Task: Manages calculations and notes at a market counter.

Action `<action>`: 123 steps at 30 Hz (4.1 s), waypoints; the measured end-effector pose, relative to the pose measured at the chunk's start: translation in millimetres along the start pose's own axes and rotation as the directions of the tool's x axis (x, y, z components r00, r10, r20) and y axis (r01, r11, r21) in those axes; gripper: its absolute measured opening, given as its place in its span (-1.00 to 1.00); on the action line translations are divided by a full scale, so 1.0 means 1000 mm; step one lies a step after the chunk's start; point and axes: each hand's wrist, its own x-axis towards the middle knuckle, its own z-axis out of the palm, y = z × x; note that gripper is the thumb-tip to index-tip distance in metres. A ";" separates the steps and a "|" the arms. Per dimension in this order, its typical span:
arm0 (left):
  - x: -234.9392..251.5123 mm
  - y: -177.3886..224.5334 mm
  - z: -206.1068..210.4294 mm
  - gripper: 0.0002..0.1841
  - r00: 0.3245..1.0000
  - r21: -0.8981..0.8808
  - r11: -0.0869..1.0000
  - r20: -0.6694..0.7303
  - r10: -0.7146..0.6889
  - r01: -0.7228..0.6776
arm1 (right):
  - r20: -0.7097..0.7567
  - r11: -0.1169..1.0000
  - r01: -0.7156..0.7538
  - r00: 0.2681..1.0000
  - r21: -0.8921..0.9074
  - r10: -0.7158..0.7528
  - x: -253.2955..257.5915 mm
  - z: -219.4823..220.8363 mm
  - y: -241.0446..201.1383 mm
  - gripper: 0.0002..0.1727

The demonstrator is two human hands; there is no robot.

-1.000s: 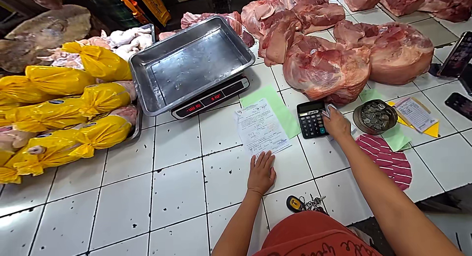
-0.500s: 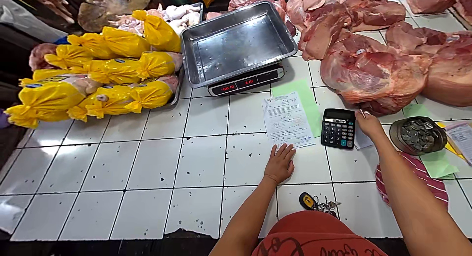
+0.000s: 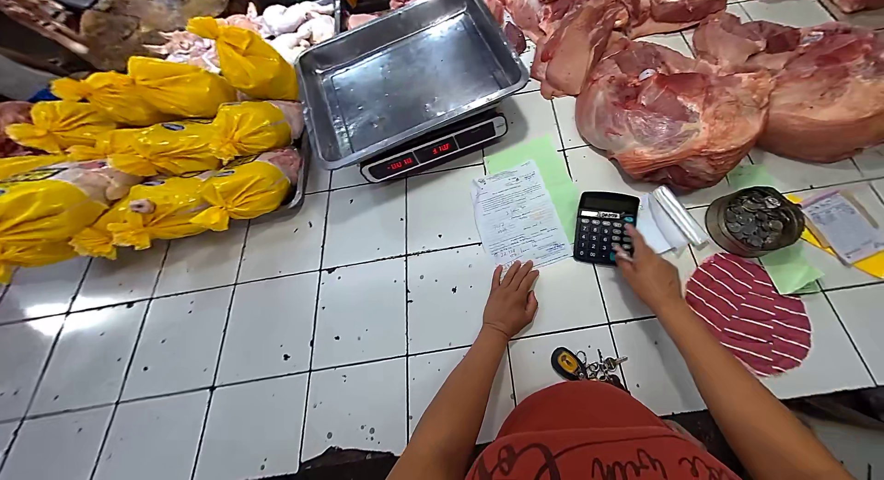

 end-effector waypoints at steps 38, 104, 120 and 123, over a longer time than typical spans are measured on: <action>0.002 0.003 -0.003 -0.54 0.999 -0.012 1.000 0.039 -0.016 0.017 | -0.113 0.991 0.051 0.992 -0.123 -0.065 -0.018 0.030 0.015 -0.23; 0.000 -0.003 0.003 -0.53 1.000 0.022 1.000 -0.006 0.018 -0.018 | 0.147 0.990 0.102 0.985 -0.099 -0.086 0.010 0.016 -0.041 -0.39; 0.000 -0.003 0.000 -0.53 1.000 0.038 0.999 0.005 0.015 -0.016 | -0.039 0.999 0.039 0.998 -0.015 -0.040 -0.015 0.009 0.003 -0.39; 0.002 -0.001 -0.001 -0.54 1.000 0.027 1.000 0.017 0.010 -0.010 | -0.102 1.000 0.017 0.995 -0.022 -0.020 -0.014 -0.002 0.018 -0.41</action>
